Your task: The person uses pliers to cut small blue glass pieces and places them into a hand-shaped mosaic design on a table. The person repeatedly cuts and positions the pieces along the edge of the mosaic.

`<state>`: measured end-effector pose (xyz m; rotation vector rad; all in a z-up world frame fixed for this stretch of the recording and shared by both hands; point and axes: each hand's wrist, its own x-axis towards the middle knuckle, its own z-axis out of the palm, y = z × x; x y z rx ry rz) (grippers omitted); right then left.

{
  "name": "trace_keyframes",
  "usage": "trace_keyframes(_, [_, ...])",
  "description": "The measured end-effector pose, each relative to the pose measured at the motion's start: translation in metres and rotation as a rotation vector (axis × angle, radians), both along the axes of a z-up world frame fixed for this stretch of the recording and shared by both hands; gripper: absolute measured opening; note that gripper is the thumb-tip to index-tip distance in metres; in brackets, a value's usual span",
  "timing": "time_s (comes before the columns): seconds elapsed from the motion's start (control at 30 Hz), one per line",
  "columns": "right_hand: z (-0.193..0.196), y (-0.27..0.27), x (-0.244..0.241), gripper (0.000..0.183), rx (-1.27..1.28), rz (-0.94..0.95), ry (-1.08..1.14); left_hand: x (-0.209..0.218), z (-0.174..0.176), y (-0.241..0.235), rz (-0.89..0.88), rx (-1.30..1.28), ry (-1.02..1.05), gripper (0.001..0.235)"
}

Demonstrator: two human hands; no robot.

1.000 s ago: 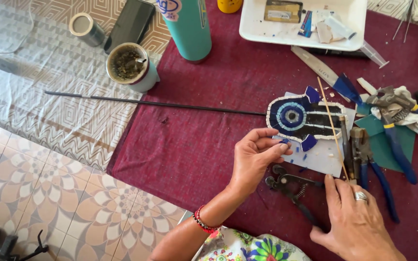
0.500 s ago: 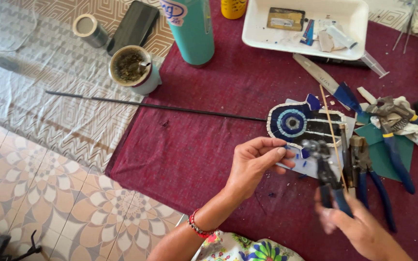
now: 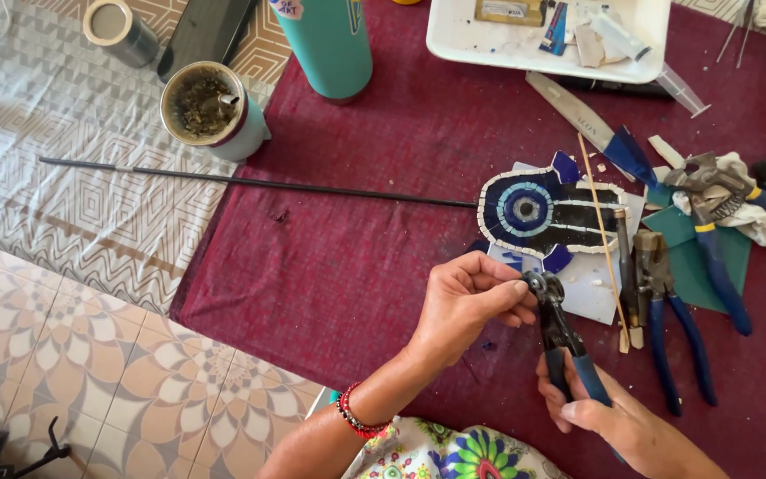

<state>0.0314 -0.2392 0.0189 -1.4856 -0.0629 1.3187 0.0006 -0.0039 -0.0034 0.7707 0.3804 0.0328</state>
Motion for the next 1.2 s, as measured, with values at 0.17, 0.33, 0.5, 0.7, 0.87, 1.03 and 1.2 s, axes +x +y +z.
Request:
trace_keyframes(0.17, [-0.003,-0.007,-0.001,0.036,0.007,0.01,0.035,0.0,0.001,0.002,-0.032,0.002,0.009,0.007])
trace_keyframes(0.33, [-0.015,-0.009,-0.005,0.028,0.069,0.041,0.049,-0.001,0.003,0.005,-0.062,0.019,0.04,0.006])
trace_keyframes(0.5, [-0.031,-0.014,-0.013,0.031,0.13,-0.108,0.199,-0.002,-0.004,0.003,-0.079,0.013,0.079,0.011])
trace_keyframes(0.7, [-0.029,-0.013,-0.025,0.034,0.143,-0.142,0.254,-0.003,-0.01,0.001,-0.092,-0.003,0.16,0.014])
trace_keyframes(0.87, [-0.041,-0.015,-0.039,0.04,0.142,-0.199,0.347,-0.007,-0.014,0.003,-0.108,-0.006,0.21,0.012])
trace_keyframes(1.03, [-0.038,0.0,-0.045,0.015,0.113,-0.351,0.61,-0.007,-0.019,0.002,-0.1,0.004,0.221,0.009])
trace_keyframes(1.2, [-0.037,0.0,-0.035,0.017,0.112,-0.294,0.51,-0.012,-0.015,0.013,-0.149,-0.02,0.171,0.012])
